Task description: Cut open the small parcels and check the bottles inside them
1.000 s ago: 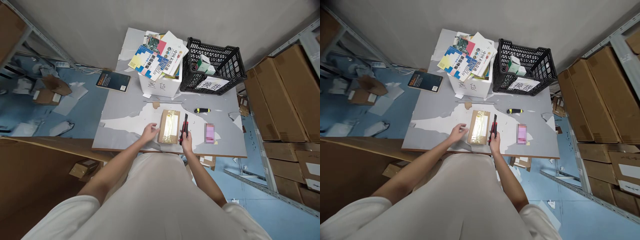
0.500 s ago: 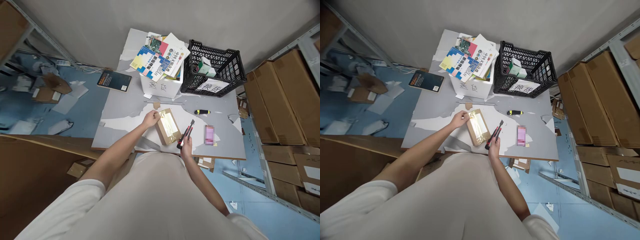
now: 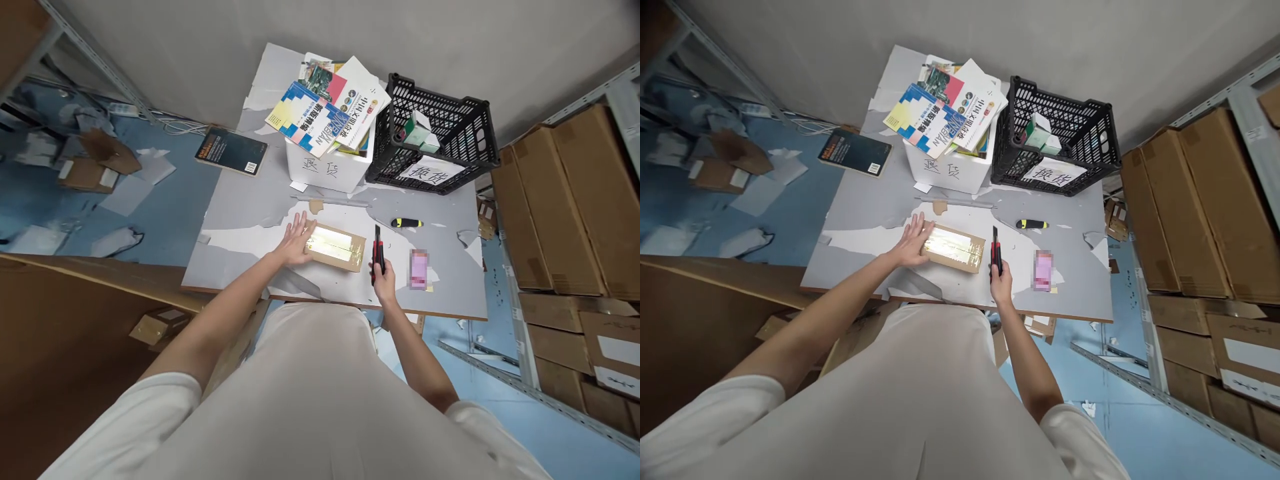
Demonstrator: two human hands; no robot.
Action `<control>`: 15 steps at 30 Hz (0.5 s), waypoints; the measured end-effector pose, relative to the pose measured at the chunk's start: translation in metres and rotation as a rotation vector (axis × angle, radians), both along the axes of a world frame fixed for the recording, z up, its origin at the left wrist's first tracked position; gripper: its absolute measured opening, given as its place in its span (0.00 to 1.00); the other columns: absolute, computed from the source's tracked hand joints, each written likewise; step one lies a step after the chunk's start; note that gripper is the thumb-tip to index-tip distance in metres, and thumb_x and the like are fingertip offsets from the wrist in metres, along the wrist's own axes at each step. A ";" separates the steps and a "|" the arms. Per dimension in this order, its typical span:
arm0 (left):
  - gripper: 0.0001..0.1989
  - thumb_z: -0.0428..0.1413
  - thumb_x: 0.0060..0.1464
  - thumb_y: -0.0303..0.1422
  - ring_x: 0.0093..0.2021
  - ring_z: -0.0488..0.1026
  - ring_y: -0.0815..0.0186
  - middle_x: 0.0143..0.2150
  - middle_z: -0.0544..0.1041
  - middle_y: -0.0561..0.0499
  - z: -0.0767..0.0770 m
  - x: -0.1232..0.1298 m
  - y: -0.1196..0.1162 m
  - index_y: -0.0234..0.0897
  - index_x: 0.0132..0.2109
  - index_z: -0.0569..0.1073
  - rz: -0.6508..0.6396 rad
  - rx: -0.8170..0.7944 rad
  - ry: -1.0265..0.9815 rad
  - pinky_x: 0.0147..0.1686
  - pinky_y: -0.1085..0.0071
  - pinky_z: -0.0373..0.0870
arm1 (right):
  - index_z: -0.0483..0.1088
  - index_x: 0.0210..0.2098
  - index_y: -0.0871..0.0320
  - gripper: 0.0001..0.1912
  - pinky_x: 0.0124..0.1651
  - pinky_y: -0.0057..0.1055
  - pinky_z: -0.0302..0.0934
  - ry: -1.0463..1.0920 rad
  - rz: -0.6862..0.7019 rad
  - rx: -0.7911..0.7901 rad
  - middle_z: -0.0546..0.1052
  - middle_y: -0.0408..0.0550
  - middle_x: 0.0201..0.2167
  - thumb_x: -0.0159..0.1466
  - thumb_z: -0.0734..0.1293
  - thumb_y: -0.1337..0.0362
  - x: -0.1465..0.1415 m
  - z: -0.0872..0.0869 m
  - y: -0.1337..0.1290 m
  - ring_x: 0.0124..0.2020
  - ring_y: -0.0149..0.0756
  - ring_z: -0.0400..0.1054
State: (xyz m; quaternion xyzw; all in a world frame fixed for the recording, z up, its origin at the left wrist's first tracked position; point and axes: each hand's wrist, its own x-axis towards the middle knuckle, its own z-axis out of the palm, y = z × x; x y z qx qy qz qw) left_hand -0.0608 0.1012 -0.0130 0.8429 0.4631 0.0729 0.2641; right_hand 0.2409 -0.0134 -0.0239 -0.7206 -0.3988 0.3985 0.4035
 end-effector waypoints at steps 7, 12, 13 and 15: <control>0.64 0.63 0.32 0.58 0.68 0.40 0.37 0.69 0.49 0.33 0.007 0.010 0.010 0.33 0.70 0.46 -0.065 0.060 0.141 0.63 0.40 0.37 | 0.55 0.65 0.53 0.38 0.21 0.28 0.62 0.099 -0.002 -0.135 0.74 0.48 0.38 0.59 0.63 0.45 0.001 0.009 -0.043 0.20 0.26 0.64; 0.65 0.64 0.27 0.59 0.67 0.44 0.36 0.67 0.54 0.33 0.000 0.016 0.008 0.34 0.69 0.49 -0.009 0.094 0.095 0.63 0.42 0.43 | 0.54 0.66 0.52 0.40 0.19 0.25 0.60 0.122 0.029 -0.147 0.74 0.47 0.37 0.59 0.63 0.45 -0.003 0.019 -0.039 0.19 0.25 0.63; 0.65 0.65 0.27 0.59 0.67 0.44 0.36 0.66 0.54 0.33 -0.002 0.016 0.008 0.35 0.69 0.49 -0.008 0.100 0.083 0.63 0.43 0.43 | 0.54 0.66 0.53 0.40 0.18 0.25 0.60 0.126 0.035 -0.152 0.73 0.46 0.35 0.59 0.63 0.45 -0.003 0.021 -0.038 0.19 0.24 0.62; 0.65 0.65 0.26 0.58 0.66 0.45 0.37 0.66 0.55 0.34 -0.004 0.016 0.009 0.35 0.68 0.51 -0.005 0.115 0.057 0.63 0.46 0.45 | 0.54 0.66 0.53 0.40 0.17 0.25 0.59 0.123 0.054 -0.179 0.73 0.43 0.32 0.59 0.63 0.45 0.000 0.024 -0.035 0.17 0.24 0.61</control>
